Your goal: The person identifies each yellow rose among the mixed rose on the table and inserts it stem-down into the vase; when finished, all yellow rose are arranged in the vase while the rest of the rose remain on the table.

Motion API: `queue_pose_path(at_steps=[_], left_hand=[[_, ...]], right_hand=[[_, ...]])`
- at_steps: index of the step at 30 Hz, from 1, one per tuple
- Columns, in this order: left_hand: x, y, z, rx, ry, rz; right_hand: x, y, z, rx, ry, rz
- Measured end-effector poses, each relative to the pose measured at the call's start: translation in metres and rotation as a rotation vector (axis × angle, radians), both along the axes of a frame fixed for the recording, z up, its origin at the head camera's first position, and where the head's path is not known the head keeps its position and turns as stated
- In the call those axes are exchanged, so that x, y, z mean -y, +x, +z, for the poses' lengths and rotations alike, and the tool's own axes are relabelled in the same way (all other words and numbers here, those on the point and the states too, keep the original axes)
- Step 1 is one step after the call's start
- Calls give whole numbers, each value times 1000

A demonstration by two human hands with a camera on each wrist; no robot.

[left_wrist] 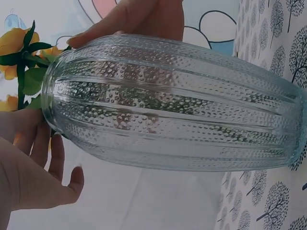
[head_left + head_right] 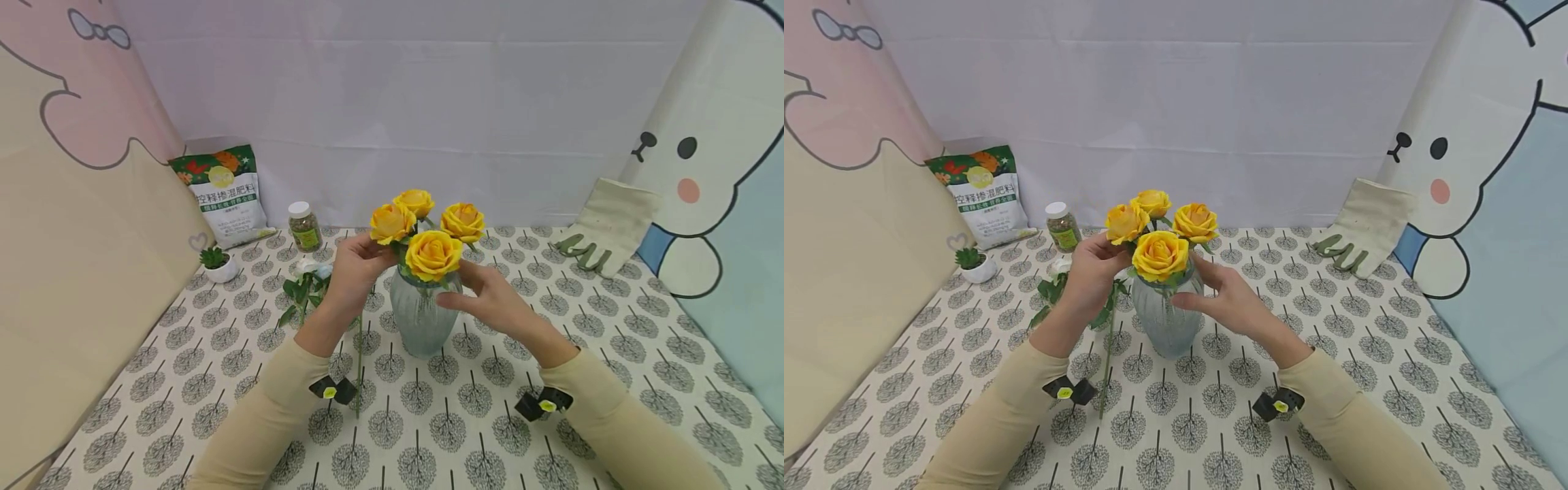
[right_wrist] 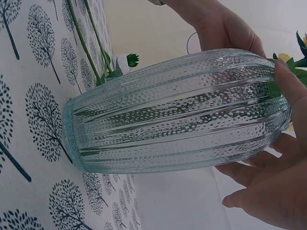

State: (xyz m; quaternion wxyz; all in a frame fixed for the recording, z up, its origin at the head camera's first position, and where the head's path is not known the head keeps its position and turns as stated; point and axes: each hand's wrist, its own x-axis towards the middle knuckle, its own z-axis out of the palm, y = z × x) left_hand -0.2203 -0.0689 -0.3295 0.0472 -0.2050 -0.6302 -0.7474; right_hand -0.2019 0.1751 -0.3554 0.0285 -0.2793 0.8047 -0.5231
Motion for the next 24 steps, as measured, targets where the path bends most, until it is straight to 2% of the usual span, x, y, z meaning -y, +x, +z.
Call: queue_pose_path(at_steps=[8, 11, 16, 20, 24], left_hand=[[20, -3, 9, 15, -215, -127], [26, -6, 9, 9, -263, -166], [37, -11, 10, -12, -288, -236], [49, -14, 12, -48, -324, -231], [61, -15, 18, -122, -488, -156]], right_hand=[[0, 0, 0, 6, -2, 7], [1, 0, 0, -3, -8, 22], [3, -1, 1, -7, -17, 49], [-2, -2, 3, 15, 39, 39], [-14, -4, 4, 35, 82, 17]])
